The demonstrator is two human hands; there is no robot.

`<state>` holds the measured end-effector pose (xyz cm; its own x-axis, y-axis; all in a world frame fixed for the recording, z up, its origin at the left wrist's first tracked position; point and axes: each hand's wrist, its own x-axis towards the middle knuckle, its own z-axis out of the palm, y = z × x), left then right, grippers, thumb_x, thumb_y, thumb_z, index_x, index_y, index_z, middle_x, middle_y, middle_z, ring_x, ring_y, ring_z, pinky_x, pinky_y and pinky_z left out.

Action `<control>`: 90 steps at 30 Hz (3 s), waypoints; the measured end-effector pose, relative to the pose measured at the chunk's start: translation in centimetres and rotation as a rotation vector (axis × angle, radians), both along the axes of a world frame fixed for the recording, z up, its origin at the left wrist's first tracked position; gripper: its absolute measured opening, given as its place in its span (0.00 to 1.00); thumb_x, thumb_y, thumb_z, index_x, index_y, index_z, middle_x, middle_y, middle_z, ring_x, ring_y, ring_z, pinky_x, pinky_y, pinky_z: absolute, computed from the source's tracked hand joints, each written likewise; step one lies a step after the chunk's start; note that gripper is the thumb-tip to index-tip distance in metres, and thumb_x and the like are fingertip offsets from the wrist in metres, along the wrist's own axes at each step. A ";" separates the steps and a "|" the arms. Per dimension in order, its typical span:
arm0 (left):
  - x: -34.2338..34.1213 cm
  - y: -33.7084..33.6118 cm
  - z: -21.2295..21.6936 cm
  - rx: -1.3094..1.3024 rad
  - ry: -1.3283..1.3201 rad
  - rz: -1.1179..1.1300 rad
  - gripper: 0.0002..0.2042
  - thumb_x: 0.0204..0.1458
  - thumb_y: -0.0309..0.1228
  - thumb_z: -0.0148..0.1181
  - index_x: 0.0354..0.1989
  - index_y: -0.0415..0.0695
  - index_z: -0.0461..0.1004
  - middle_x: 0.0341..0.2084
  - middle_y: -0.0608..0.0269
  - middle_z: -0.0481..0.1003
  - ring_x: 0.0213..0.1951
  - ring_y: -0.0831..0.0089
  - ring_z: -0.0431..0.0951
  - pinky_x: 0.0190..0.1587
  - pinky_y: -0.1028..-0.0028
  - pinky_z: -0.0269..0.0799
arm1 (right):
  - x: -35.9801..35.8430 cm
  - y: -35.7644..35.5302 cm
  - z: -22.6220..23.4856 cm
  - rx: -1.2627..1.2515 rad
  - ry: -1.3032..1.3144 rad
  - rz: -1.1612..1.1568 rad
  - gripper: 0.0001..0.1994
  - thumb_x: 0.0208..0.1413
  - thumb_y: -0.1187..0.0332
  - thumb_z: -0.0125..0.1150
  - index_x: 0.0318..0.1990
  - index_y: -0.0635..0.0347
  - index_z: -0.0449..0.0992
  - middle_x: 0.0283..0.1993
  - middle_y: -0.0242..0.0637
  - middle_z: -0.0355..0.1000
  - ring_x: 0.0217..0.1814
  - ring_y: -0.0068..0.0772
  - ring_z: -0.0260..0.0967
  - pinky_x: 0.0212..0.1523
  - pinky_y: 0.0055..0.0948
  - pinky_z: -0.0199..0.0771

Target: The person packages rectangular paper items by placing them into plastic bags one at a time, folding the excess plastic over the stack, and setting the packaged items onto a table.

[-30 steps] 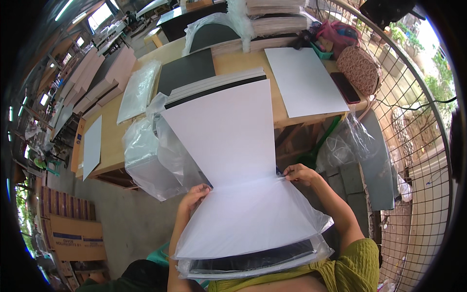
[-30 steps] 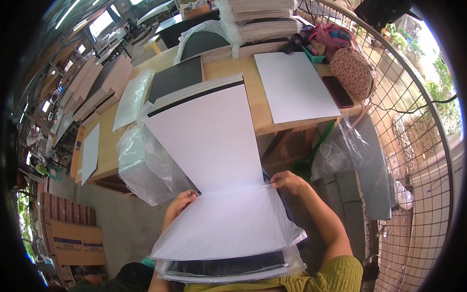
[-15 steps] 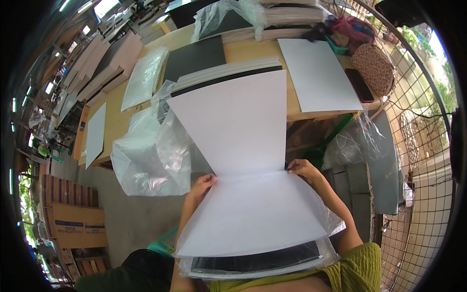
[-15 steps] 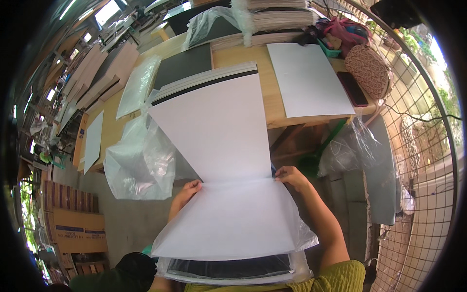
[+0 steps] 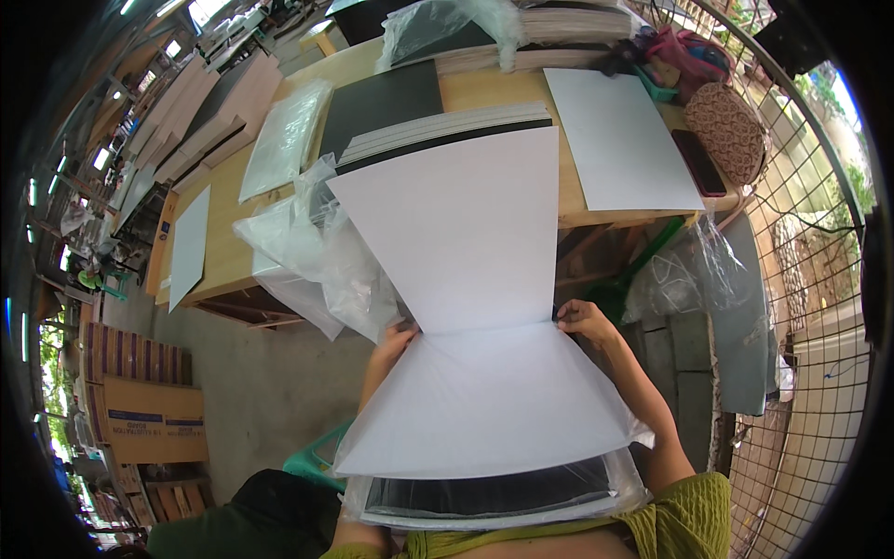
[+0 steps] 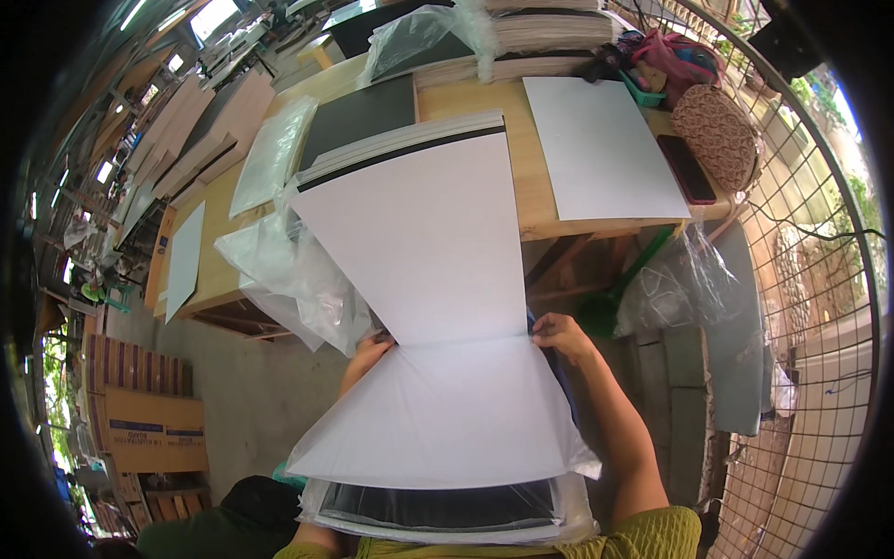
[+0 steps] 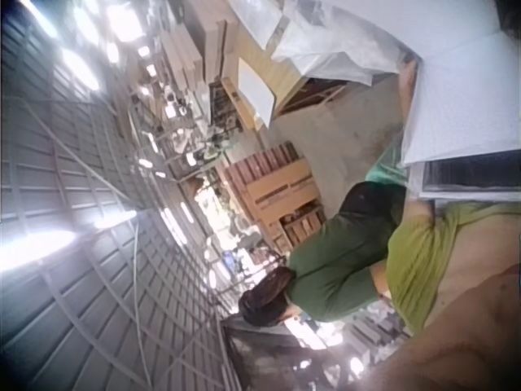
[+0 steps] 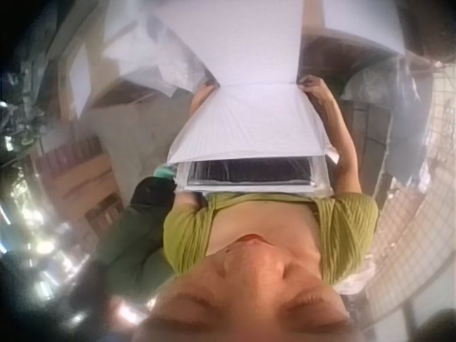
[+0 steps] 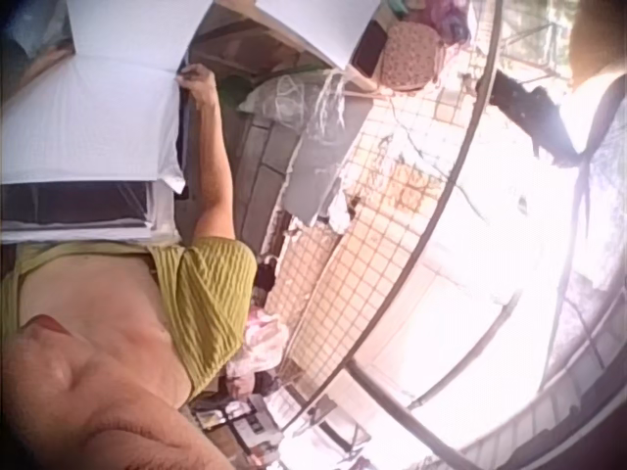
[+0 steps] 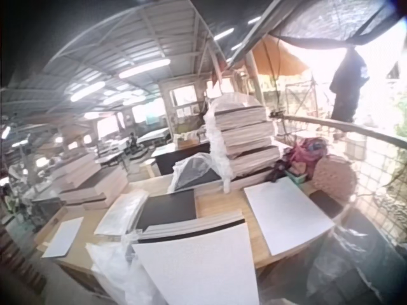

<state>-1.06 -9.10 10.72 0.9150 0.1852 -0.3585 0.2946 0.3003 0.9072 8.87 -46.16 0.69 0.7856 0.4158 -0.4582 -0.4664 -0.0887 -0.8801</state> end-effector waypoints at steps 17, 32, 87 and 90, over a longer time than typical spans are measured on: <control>-0.6 1.2 0.4 0.053 0.124 -0.140 0.12 0.54 0.33 0.57 0.43 0.38 0.73 0.45 0.61 0.67 0.45 0.77 0.68 0.45 0.77 0.63 | 1.2 0.5 -2.3 -0.128 -0.105 -0.106 0.17 0.40 0.77 0.66 0.40 0.68 0.71 0.31 0.40 0.74 0.33 0.27 0.71 0.33 0.25 0.68; -0.9 2.3 -4.1 -0.069 0.058 -0.075 0.12 0.53 0.34 0.56 0.40 0.39 0.73 0.29 0.62 0.75 0.31 0.77 0.74 0.34 0.77 0.69 | 0.7 0.9 -3.0 -0.074 -0.103 -0.161 0.17 0.38 0.79 0.65 0.40 0.71 0.71 0.33 0.47 0.74 0.36 0.35 0.73 0.40 0.30 0.72; -15.0 25.0 -7.9 1.433 0.812 0.114 0.13 0.46 0.35 0.63 0.39 0.42 0.78 0.27 0.50 0.76 0.35 0.66 0.77 0.41 0.67 0.71 | 2.5 -3.3 23.3 -0.476 -1.028 -0.114 0.11 0.40 0.83 0.59 0.34 0.68 0.76 0.28 0.40 0.73 0.30 0.29 0.72 0.35 0.24 0.70; -6.4 20.3 -1.9 1.196 0.193 0.683 0.20 0.47 0.37 0.63 0.45 0.39 0.74 0.43 0.49 0.75 0.44 0.57 0.75 0.49 0.65 0.68 | 3.3 0.6 28.6 -0.464 -1.044 -0.052 0.11 0.37 0.82 0.62 0.33 0.66 0.76 0.28 0.39 0.72 0.30 0.32 0.71 0.34 0.26 0.69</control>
<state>-7.47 11.19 8.85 0.4743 0.8513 0.2243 0.5546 -0.4868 0.6748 12.17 -45.52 29.32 0.8842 0.3326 0.3280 0.4610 -0.5080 -0.7276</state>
